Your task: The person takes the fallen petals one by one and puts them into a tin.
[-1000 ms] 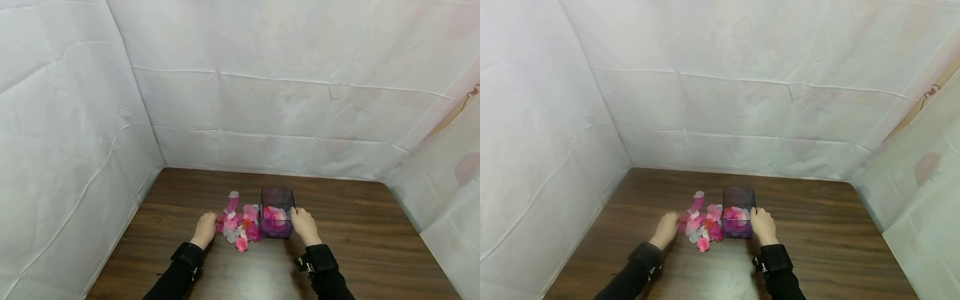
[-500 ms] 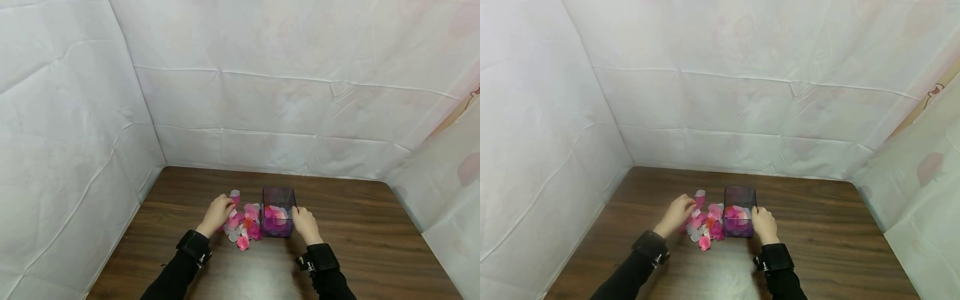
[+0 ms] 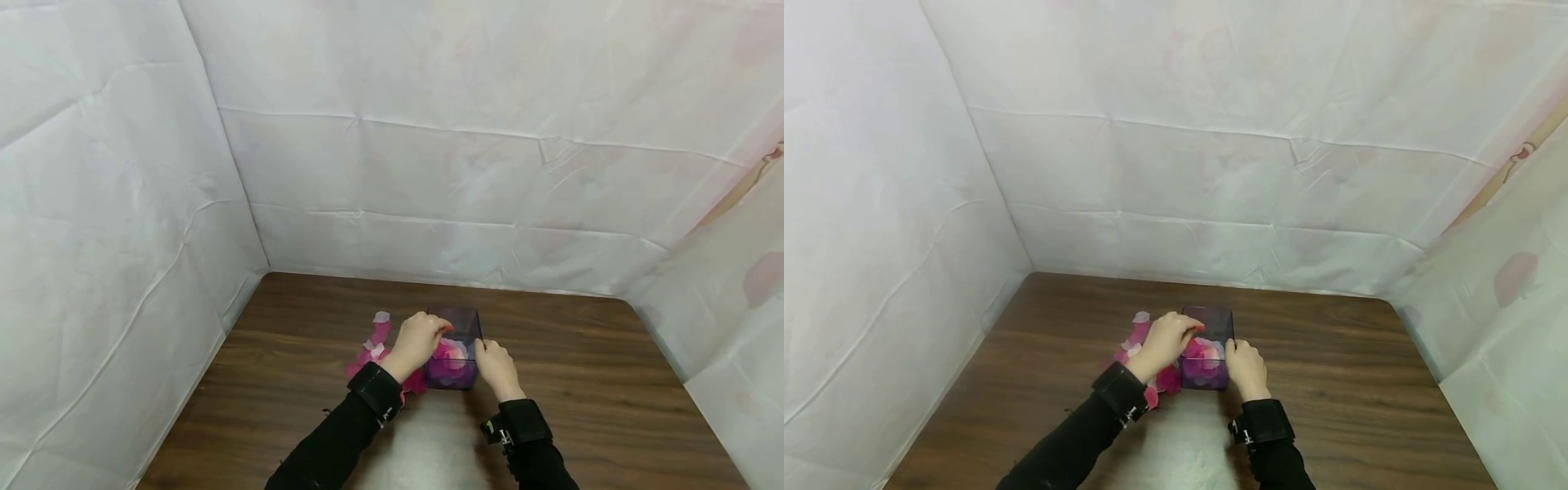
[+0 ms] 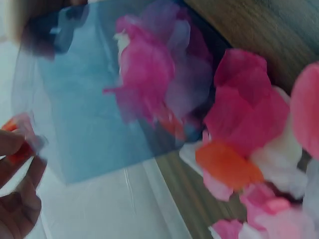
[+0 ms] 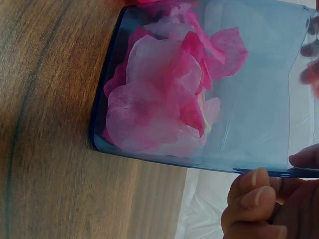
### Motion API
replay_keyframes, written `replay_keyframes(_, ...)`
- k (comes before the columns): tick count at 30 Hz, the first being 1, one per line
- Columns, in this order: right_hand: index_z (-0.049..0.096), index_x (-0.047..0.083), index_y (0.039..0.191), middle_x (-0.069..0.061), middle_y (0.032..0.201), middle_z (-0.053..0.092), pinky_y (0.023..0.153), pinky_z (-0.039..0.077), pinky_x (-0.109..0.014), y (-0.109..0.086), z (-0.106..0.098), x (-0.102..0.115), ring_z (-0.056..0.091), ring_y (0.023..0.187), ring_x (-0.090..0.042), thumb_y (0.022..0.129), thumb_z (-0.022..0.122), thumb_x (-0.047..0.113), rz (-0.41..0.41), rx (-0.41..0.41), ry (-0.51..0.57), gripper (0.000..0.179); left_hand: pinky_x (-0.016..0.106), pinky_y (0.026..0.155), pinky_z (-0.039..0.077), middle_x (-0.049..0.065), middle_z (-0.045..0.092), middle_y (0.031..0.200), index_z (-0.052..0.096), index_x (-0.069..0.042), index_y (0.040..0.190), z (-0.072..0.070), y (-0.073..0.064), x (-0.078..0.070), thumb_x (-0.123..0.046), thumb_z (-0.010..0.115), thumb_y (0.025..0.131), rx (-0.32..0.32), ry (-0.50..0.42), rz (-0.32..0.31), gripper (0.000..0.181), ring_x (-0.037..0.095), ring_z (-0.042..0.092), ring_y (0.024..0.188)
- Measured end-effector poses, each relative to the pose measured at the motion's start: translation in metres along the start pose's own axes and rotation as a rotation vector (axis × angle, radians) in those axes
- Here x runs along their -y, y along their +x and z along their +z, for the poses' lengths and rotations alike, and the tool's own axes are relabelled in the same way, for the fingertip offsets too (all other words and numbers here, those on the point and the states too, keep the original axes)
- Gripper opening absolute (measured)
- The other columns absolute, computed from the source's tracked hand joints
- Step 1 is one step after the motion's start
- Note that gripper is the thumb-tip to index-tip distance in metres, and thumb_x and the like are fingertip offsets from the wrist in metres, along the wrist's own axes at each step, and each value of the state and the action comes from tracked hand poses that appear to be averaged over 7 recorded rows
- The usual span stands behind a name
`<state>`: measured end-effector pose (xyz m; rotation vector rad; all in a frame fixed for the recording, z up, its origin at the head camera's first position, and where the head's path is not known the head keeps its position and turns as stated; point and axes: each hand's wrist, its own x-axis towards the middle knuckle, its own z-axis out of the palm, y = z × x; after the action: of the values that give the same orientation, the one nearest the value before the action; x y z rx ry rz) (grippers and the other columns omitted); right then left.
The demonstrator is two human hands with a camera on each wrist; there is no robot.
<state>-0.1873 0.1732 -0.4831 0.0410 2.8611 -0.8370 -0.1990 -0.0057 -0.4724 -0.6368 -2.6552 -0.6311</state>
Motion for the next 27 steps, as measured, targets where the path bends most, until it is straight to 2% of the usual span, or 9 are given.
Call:
replay_keyframes(4, 0.050, -0.013, 0.126, -0.033, 0.126, 0.053, 0.092, 0.042, -0.058, -0.001, 0.002, 0.001, 0.052, 0.114, -0.049, 0.100, 0.030, 0.026, 0.007, 0.006, 0.006, 0.052, 0.023, 0.071, 0.044, -0.008, 0.073, 0.097, 0.074, -0.022, 0.100, 0.009, -0.002, -0.005, -0.018, 0.061, 0.091, 0.082, 0.161, 0.013, 0.017, 0.013, 0.057, 0.084)
replay_keyframes(7, 0.050, -0.014, 0.126, -0.033, 0.126, 0.053, 0.092, 0.042, -0.058, -0.001, 0.002, 0.000, 0.051, 0.114, -0.049, 0.100, 0.029, 0.025, 0.014, 0.004, 0.006, 0.051, 0.030, 0.078, 0.040, -0.008, 0.069, 0.109, 0.069, -0.026, 0.113, 0.011, -0.006, -0.006, -0.024, 0.060, 0.092, 0.147, 0.248, 0.020, 0.024, 0.015, 0.054, 0.100)
replay_keyframes(10, 0.050, -0.014, 0.126, -0.034, 0.126, 0.052, 0.091, 0.042, -0.058, -0.001, 0.001, -0.001, 0.051, 0.114, -0.049, 0.100, 0.029, 0.025, 0.022, 0.004, 0.005, 0.051, 0.039, 0.089, 0.038, -0.005, 0.062, 0.124, 0.056, -0.026, 0.131, 0.011, -0.007, -0.006, -0.029, 0.054, 0.095, 0.174, 0.270, 0.034, 0.037, 0.018, 0.048, 0.119)
replay_keyframes(13, 0.049, -0.015, 0.125, -0.034, 0.125, 0.053, 0.090, 0.043, -0.058, 0.000, -0.001, -0.002, 0.052, 0.113, -0.049, 0.100, 0.029, 0.025, 0.019, 0.008, 0.002, 0.052, 0.048, 0.098, 0.035, -0.001, 0.051, 0.139, 0.039, -0.025, 0.144, 0.007, -0.007, -0.005, -0.032, 0.044, 0.099, 0.178, 0.214, 0.019, 0.045, 0.023, 0.038, 0.133)
replay_keyframes(17, 0.049, -0.014, 0.126, -0.034, 0.126, 0.052, 0.091, 0.043, -0.057, 0.000, -0.003, -0.002, 0.051, 0.114, -0.049, 0.100, 0.029, 0.025, 0.012, 0.011, 0.001, 0.051, 0.056, 0.106, 0.027, 0.005, 0.033, 0.152, 0.027, -0.023, 0.149, -0.001, -0.009, 0.004, -0.034, 0.034, 0.102, 0.154, 0.086, -0.050, 0.049, 0.028, 0.024, 0.142)
replay_keyframes(20, 0.049, -0.014, 0.126, -0.034, 0.126, 0.052, 0.091, 0.043, -0.057, 0.000, -0.004, -0.003, 0.051, 0.114, -0.049, 0.100, 0.028, 0.024, 0.008, 0.011, 0.000, 0.050, 0.058, 0.105, 0.029, 0.009, 0.031, 0.152, 0.029, -0.020, 0.148, -0.001, -0.017, 0.017, -0.034, 0.037, 0.101, 0.080, 0.035, -0.106, 0.050, 0.032, 0.025, 0.141)
replay_keyframes(24, 0.049, -0.015, 0.126, -0.034, 0.126, 0.051, 0.092, 0.042, -0.058, -0.002, -0.004, -0.004, 0.050, 0.115, -0.050, 0.100, 0.028, 0.023, 0.007, 0.007, 0.003, 0.050, 0.044, 0.093, 0.045, 0.012, 0.056, 0.125, 0.049, -0.013, 0.134, 0.008, -0.032, 0.035, -0.017, 0.053, 0.095, -0.085, 0.032, -0.150, 0.039, 0.029, 0.051, 0.117)
replay_keyframes(26, 0.048, -0.015, 0.127, -0.035, 0.127, 0.051, 0.093, 0.041, -0.058, -0.002, -0.004, -0.004, 0.049, 0.116, -0.050, 0.100, 0.028, 0.023, 0.008, 0.007, 0.007, 0.050, 0.037, 0.080, 0.051, 0.010, 0.062, 0.106, 0.057, -0.011, 0.124, 0.014, -0.040, 0.041, -0.009, 0.060, 0.090, -0.128, 0.038, -0.167, 0.034, 0.025, 0.058, 0.099)
replay_keyframes(27, 0.048, -0.015, 0.127, -0.035, 0.127, 0.051, 0.093, 0.041, -0.058, -0.002, -0.003, -0.004, 0.049, 0.116, -0.050, 0.100, 0.028, 0.023, 0.008, 0.006, 0.009, 0.050, 0.034, 0.072, 0.052, 0.008, 0.062, 0.097, 0.059, -0.010, 0.119, 0.017, -0.044, 0.042, -0.008, 0.062, 0.088, -0.121, 0.036, -0.180, 0.032, 0.024, 0.059, 0.091)
